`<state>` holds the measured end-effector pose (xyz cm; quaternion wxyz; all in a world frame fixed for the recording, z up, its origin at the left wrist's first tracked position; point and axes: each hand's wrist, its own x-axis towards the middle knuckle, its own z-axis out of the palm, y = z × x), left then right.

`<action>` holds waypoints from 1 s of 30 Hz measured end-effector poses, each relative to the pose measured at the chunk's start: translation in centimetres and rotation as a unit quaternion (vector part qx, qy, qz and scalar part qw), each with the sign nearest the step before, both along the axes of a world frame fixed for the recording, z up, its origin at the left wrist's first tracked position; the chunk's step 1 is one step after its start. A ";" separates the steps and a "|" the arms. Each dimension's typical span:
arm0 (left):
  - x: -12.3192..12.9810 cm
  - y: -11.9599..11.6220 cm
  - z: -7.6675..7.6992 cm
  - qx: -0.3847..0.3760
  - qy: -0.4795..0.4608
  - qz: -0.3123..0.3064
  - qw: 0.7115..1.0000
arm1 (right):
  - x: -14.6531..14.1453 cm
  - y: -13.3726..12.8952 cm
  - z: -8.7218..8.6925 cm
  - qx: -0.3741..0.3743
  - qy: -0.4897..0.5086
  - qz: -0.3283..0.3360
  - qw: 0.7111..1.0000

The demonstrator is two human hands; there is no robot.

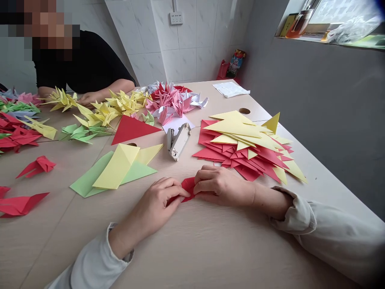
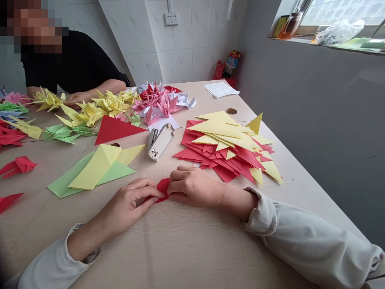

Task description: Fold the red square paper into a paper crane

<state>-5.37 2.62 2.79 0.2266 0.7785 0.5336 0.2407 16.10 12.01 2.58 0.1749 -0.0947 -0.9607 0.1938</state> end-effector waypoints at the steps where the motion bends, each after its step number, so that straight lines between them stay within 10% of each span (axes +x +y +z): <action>1: -0.1 0.1 0.0 -0.007 -0.005 0.001 1.000 | -0.1 0.0 0.2 -0.034 -0.006 -0.010 0.999; 7: -0.1 0.3 0.5 -0.028 -0.001 -0.005 1.000 | -1.4 -0.1 1.3 -0.167 -0.083 -0.105 0.977; 30: -1.0 -0.1 0.3 0.129 0.141 -0.091 0.977 | -2.7 -0.4 2.0 -0.102 -0.196 -0.154 0.963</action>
